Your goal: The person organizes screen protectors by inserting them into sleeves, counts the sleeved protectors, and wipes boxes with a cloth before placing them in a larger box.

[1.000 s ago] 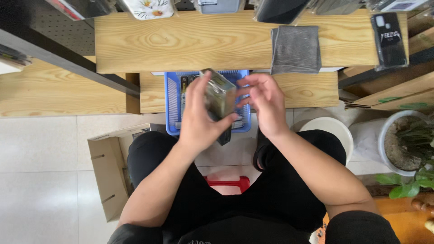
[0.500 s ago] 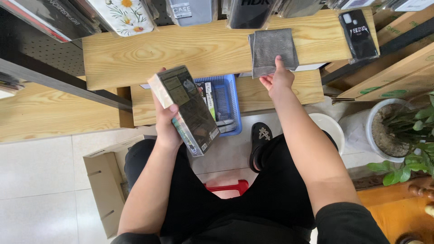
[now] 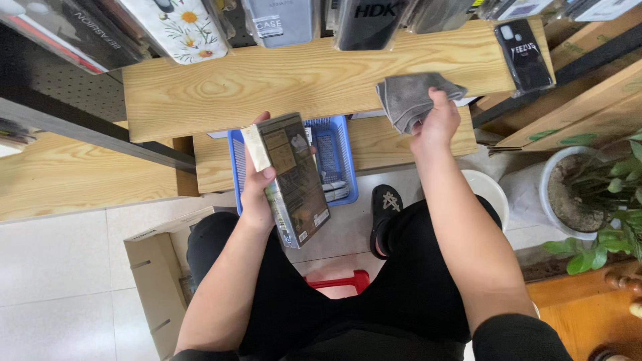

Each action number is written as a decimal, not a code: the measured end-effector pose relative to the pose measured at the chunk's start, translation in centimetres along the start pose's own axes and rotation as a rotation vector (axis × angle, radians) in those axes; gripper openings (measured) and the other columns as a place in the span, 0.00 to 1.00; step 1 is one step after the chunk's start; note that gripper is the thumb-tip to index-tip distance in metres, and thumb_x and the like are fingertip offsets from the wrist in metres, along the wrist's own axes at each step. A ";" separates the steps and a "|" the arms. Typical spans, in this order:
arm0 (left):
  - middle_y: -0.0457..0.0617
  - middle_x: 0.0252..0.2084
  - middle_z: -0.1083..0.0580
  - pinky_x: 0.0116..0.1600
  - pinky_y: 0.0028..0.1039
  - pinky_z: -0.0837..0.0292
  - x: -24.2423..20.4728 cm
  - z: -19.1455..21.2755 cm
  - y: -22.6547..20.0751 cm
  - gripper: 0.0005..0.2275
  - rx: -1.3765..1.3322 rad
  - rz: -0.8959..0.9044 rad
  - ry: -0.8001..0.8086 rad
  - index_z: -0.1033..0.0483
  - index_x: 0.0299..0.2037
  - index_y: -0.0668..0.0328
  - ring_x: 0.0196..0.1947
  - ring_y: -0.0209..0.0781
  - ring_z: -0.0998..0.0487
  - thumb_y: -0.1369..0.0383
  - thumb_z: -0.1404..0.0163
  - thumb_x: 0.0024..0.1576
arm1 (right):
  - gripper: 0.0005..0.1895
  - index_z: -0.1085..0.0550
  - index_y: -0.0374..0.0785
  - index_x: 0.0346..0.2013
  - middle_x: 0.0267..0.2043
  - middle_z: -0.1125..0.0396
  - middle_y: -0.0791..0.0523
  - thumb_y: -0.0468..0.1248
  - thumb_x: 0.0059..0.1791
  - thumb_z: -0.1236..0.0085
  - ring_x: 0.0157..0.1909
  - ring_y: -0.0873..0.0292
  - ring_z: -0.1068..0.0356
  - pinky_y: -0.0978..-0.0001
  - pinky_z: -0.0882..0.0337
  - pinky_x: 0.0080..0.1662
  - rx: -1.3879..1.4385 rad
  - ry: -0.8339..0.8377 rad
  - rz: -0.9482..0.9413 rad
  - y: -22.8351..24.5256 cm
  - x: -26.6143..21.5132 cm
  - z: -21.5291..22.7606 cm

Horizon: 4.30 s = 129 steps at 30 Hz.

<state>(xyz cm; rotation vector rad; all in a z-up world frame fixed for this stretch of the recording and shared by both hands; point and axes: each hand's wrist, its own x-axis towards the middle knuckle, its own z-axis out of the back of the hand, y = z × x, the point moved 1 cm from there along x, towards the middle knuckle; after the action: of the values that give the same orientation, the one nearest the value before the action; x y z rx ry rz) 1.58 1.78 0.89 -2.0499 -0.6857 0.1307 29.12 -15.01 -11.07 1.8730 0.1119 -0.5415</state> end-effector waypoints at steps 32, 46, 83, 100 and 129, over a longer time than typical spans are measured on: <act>0.65 0.63 0.38 0.65 0.48 0.42 -1.4 -1.8 0.5 0.30 0.097 -0.019 -0.040 0.49 0.70 0.58 0.59 0.58 0.35 0.48 0.63 0.63 | 0.34 0.56 0.49 0.75 0.77 0.69 0.45 0.58 0.56 0.74 0.77 0.41 0.73 0.37 0.70 0.70 -0.691 1.333 1.174 -0.1 -23.5 0.9; 0.65 0.59 0.34 0.56 0.49 0.29 0.2 1.5 -1.9 0.32 -0.438 0.040 -0.237 0.47 0.70 0.53 0.51 0.64 0.26 0.57 0.48 0.56 | 0.37 0.49 0.47 0.71 0.74 0.55 0.45 0.59 0.53 0.52 0.76 0.37 0.56 0.33 0.62 0.73 -0.823 1.561 1.374 -1.8 -26.1 4.4; 0.65 0.58 0.31 0.61 0.54 0.35 -2.5 -1.7 1.0 0.30 0.396 -0.293 0.325 0.28 0.55 0.68 0.58 0.65 0.29 0.56 0.38 0.46 | 0.37 0.21 0.33 0.34 0.39 0.26 0.43 0.58 0.54 0.74 0.47 0.38 0.26 0.45 0.35 0.59 -0.096 1.157 1.298 4.7 -20.3 0.0; 0.59 0.72 0.45 0.72 0.60 0.49 -0.5 1.5 0.2 0.28 -0.245 -0.067 -0.068 0.56 0.75 0.46 0.70 0.60 0.42 0.51 0.65 0.66 | 0.28 0.36 0.53 0.66 0.70 0.45 0.48 0.57 0.55 0.67 0.72 0.41 0.50 0.38 0.63 0.69 -0.557 1.352 1.387 -1.9 -26.6 3.2; 0.75 0.67 0.54 0.69 0.60 0.66 0.3 1.2 0.4 0.22 0.391 0.109 -0.251 0.50 0.70 0.54 0.71 0.77 0.61 0.71 0.64 0.64 | 0.41 0.47 0.33 0.69 0.72 0.54 0.44 0.60 0.54 0.56 0.72 0.46 0.53 0.51 0.49 0.69 -0.291 0.729 -0.279 -5.4 -15.8 4.2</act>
<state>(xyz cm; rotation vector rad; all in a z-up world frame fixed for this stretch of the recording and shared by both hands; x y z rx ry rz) 1.53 2.64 0.00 -1.7064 -0.6423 0.5502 11.93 -13.95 -10.21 1.6909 0.8935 0.0054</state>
